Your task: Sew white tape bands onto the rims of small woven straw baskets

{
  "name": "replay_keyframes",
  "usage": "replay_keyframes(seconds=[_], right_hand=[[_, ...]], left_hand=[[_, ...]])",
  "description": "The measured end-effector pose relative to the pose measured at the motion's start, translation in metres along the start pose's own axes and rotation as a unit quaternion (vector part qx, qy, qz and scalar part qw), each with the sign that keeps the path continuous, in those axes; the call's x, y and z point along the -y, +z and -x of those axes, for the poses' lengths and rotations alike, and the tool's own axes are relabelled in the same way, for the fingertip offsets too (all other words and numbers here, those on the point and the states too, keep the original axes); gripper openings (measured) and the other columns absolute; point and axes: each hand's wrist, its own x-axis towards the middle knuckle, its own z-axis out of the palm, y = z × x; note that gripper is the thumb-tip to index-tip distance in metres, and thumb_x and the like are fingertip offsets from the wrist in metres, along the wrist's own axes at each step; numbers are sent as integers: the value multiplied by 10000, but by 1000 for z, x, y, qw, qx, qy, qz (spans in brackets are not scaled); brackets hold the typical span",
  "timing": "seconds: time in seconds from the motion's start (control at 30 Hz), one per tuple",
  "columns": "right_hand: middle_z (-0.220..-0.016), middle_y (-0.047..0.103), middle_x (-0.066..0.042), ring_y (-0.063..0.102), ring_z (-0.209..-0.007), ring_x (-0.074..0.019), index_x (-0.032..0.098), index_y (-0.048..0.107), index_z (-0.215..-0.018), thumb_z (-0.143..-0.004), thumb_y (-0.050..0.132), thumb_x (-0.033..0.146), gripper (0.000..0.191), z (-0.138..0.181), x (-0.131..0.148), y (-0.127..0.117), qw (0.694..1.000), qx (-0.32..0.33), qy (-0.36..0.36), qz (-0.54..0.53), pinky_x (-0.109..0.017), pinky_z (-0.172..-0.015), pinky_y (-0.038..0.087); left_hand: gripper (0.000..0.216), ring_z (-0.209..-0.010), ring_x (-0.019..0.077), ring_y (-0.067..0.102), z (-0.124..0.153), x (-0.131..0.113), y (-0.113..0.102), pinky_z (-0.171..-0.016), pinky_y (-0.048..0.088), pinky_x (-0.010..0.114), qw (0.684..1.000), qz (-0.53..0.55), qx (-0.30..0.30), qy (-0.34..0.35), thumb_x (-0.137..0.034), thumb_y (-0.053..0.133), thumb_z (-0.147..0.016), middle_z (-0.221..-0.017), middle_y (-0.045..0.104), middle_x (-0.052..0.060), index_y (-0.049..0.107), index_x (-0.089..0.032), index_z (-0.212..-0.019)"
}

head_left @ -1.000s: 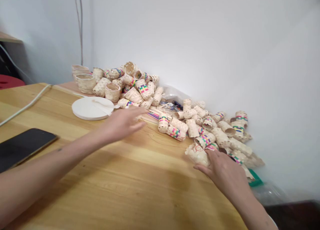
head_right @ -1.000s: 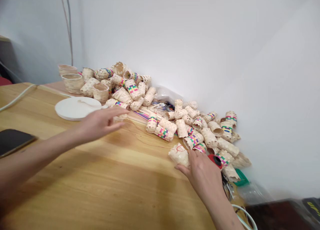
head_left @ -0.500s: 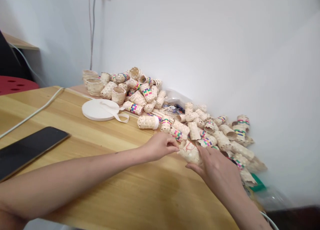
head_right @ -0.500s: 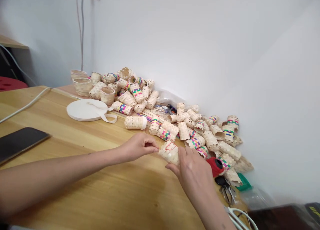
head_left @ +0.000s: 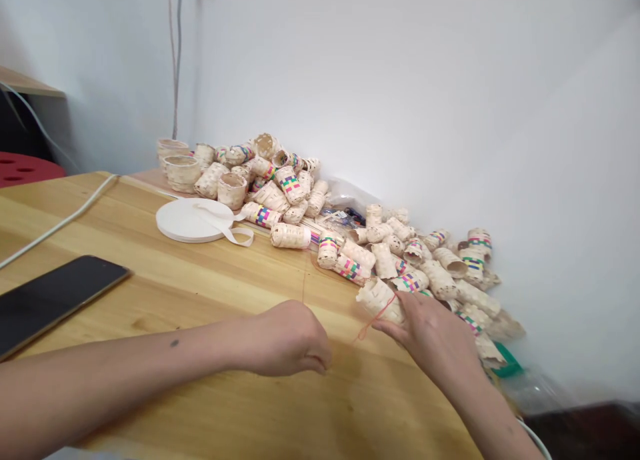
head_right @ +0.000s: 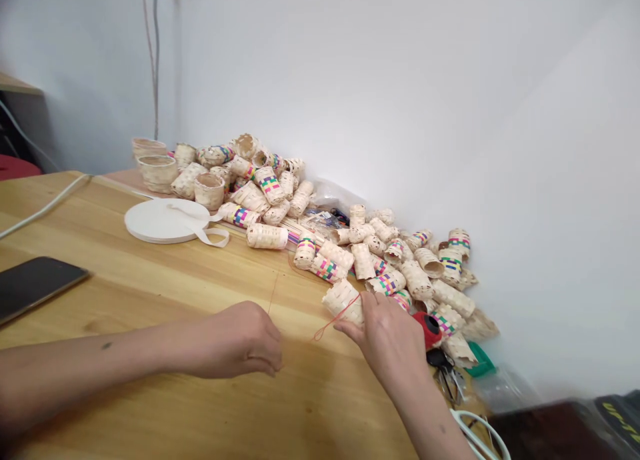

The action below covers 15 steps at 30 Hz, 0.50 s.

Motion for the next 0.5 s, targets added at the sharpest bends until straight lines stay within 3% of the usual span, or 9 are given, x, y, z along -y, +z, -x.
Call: replay_keyframes(seconds=[0.13, 0.23, 0.3, 0.4, 0.5], right_hand=[[-931, 690, -103, 665, -864, -275, 195, 610, -964, -769, 662, 559, 416, 1, 1, -2, 998, 38, -36, -46, -328, -648, 504], [-976, 692, -84, 657, -894, -263, 216, 615, -999, -787, 669, 485, 347, -16, -24, -5, 992, 77, -62, -78, -319, -683, 498], [-1021, 690, -94, 651, -906, -280, 216, 604, -1065, -800, 642, 461, 363, -38, -55, -10, 995, 72, 1, -64, -324, -670, 486], [-1081, 653, -205, 622, -932, -355, 81, 455, -1310, -783, 560, 597, 745, -71, -102, -23, 987, 37, 155, -32, -389, -664, 470], [-954, 670, -152, 629, -827, -303, 84, 457, -1334, -824, 451, 566, 701, -80, -123, -40, 976, 62, 169, -122, -389, -678, 467]], left_hand=[[130, -691, 109, 660, 12, -5, -13, -637, 430, 157, 995, 83, 3, -51, -178, 599, -856, -776, 737, 11, 710, -169, -790], [171, -726, 119, 662, 10, 2, -24, -654, 427, 162, 986, 117, -48, -110, -193, 561, -874, -821, 739, 19, 728, -161, -853], [208, -685, 122, 634, -6, 13, -30, -611, 409, 173, 976, 111, -102, -160, -230, 540, -878, -782, 723, 18, 731, -155, -846], [263, -533, 107, 526, -43, 32, -37, -505, 346, 186, 942, 129, -174, -257, -297, 529, -871, -603, 625, -14, 718, -150, -980], [302, -520, 106, 488, -64, 51, -37, -502, 323, 192, 927, 108, -213, -289, -253, 529, -850, -556, 565, -35, 688, -161, -1089]])
